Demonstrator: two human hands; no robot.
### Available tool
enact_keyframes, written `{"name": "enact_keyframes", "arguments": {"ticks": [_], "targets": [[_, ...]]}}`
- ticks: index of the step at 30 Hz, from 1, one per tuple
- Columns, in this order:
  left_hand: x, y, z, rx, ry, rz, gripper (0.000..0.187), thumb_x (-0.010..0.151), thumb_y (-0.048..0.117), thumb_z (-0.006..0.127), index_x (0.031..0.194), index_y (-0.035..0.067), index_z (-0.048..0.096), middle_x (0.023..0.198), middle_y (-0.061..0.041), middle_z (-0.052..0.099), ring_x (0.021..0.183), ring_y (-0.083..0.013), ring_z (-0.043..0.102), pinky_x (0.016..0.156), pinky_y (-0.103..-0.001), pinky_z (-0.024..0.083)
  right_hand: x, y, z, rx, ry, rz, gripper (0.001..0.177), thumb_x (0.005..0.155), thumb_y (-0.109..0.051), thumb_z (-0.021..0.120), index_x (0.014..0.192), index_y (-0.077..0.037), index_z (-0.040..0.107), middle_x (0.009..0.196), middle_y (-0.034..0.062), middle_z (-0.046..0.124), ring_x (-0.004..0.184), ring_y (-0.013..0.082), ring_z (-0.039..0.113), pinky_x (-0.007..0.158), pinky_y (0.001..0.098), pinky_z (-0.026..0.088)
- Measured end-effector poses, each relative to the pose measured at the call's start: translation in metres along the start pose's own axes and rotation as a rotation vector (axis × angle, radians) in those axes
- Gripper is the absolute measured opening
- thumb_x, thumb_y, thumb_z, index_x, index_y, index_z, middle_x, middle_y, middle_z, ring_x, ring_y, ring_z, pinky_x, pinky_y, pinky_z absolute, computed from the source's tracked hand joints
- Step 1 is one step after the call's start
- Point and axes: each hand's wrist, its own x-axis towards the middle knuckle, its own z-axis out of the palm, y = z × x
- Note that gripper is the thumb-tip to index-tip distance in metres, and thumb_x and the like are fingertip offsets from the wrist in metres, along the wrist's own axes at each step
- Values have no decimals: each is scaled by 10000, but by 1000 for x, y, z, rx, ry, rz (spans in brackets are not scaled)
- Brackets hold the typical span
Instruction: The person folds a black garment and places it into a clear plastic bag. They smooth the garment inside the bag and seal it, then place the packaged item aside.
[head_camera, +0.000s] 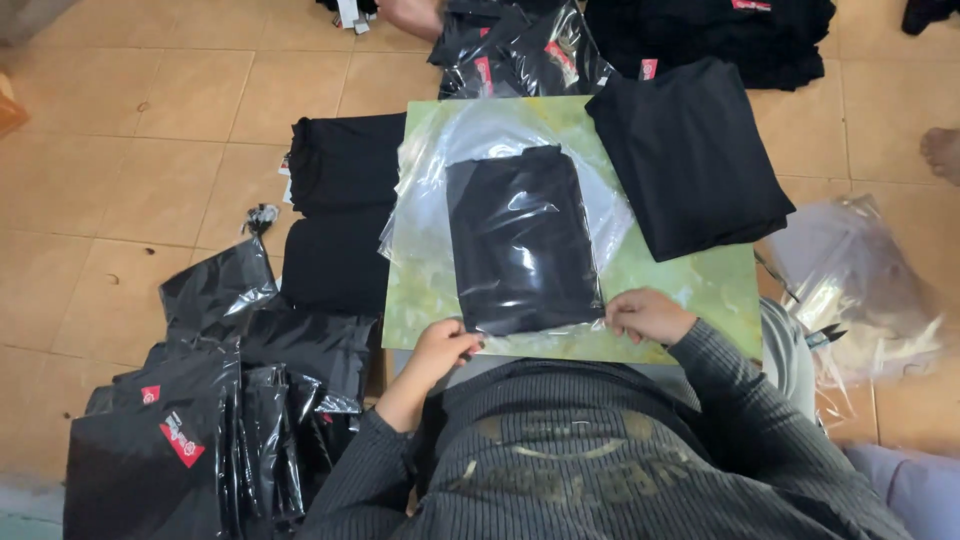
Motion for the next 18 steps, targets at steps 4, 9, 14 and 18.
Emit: {"name": "enact_keyframes", "arguments": {"ticks": [4,9,14,18], "targets": [[0,-5,-6,-14,-56,-65,256,885,215,663,1065,51,744,917,-105,783,760,-143,733,628,-249,623,-15,-22,-2,45,7,-21,259,857,-119,568,1013,19,722,729,120,743,459,180,614,423,301,502],[1,2,-9,-17,-81,-98,297,927,307,631,1093,79,724,971,-116,785,776,-154,736,625,-254,613,-11,-24,-4,127,-80,-17,380,915,-180,520,1151,71,678,715,130,694,447,145,564,415,288,448],[-28,27,-16,241,-430,-50,291,876,272,634,970,35,774,938,-113,769,889,-210,707,817,-367,605,-7,-10,-5,-44,-330,47,230,880,-147,588,893,-17,778,613,68,688,441,146,585,421,263,461],[21,-7,-8,20,-42,19,156,803,235,736,849,91,776,690,-94,729,637,-181,716,564,-305,610,7,-15,-6,142,18,3,227,890,-96,579,955,-3,776,603,104,668,420,176,585,407,294,444]]}}
